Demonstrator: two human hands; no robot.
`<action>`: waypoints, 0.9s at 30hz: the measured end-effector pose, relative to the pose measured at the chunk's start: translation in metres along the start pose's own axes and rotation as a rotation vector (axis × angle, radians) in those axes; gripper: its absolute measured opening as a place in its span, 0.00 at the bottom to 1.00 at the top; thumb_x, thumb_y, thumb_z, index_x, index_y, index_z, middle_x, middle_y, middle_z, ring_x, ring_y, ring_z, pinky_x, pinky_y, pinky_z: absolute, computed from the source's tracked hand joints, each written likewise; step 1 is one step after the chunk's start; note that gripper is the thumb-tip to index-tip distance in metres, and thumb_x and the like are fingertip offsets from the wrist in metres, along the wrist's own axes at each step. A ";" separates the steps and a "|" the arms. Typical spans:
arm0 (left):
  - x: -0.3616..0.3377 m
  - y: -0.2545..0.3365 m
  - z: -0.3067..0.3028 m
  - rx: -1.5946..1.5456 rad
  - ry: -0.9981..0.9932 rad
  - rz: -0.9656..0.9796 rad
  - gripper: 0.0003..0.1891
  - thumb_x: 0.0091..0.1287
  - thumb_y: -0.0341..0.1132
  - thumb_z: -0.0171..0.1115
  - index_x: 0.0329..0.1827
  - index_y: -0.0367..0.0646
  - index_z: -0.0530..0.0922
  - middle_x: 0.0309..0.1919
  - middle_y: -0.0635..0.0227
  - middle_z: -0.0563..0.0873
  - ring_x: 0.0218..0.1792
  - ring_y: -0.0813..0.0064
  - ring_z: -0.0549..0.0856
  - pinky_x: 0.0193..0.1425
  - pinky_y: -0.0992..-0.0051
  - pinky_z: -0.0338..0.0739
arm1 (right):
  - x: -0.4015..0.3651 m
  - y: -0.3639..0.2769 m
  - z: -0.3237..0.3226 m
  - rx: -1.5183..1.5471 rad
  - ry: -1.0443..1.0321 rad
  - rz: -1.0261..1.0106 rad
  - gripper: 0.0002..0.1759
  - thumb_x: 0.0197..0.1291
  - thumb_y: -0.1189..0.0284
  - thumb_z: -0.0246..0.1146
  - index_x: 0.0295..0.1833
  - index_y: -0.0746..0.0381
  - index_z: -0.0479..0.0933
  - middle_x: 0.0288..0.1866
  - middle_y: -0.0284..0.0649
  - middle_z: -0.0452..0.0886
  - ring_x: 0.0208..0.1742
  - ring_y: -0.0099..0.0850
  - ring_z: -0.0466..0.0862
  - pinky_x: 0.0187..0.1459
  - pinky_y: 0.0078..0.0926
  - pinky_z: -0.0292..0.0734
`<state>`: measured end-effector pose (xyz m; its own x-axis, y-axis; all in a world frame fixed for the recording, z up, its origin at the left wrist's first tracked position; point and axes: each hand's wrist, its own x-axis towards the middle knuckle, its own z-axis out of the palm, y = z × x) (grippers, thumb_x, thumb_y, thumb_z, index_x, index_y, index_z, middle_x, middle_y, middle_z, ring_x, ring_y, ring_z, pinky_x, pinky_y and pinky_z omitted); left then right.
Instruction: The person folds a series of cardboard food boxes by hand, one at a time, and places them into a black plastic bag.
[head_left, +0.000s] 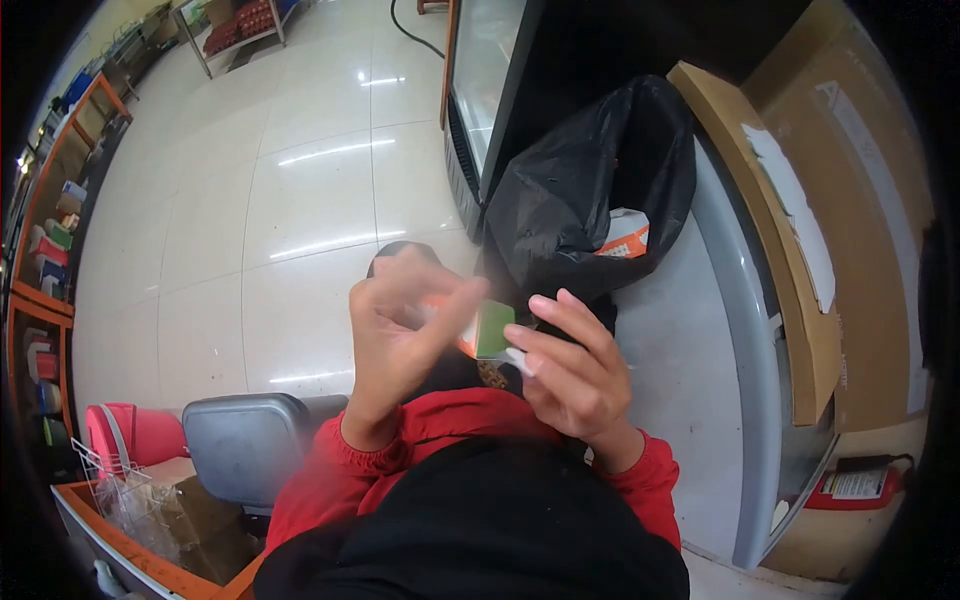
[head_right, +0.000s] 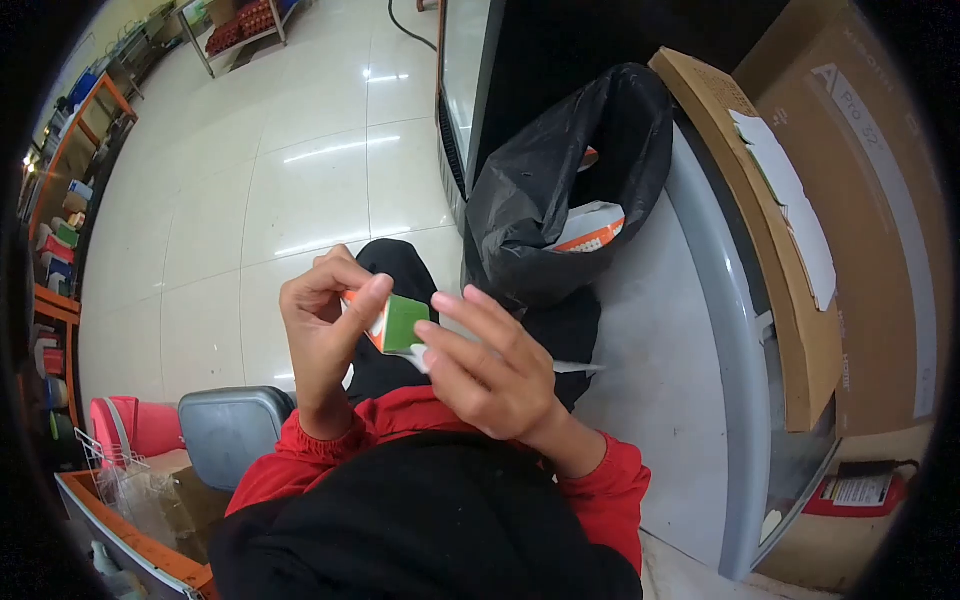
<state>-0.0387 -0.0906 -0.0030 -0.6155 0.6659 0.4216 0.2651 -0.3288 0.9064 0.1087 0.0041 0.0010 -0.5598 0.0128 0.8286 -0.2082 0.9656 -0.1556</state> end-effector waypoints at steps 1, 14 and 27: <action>0.000 -0.001 -0.001 0.060 -0.042 0.035 0.02 0.51 0.25 0.67 0.24 0.37 0.82 0.19 0.69 0.80 0.24 0.81 0.73 0.29 0.78 0.63 | -0.003 0.001 0.000 0.020 -0.006 0.056 0.17 0.47 0.81 0.66 0.43 0.63 0.70 0.46 0.44 0.80 0.53 0.45 0.78 0.55 0.42 0.76; 0.001 0.000 0.009 0.185 -0.302 0.088 0.05 0.45 0.33 0.70 0.23 0.43 0.83 0.15 0.76 0.78 0.22 0.81 0.67 0.36 0.76 0.55 | -0.014 0.009 -0.009 0.450 -0.142 0.434 0.17 0.50 0.83 0.64 0.46 0.66 0.69 0.40 0.43 0.78 0.42 0.35 0.81 0.57 0.38 0.73; 0.001 -0.041 0.025 0.609 0.203 0.793 0.11 0.51 0.38 0.63 0.17 0.50 0.69 0.21 0.75 0.77 0.28 0.70 0.72 0.38 0.70 0.55 | -0.027 0.003 0.025 0.417 0.046 0.550 0.17 0.67 0.64 0.51 0.38 0.67 0.78 0.37 0.42 0.77 0.39 0.30 0.77 0.44 0.26 0.71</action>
<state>-0.0314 -0.0595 -0.0386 -0.1980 0.2598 0.9451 0.9487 -0.1917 0.2514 0.1030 -0.0002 -0.0358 -0.6394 0.4920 0.5909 -0.2002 0.6355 -0.7457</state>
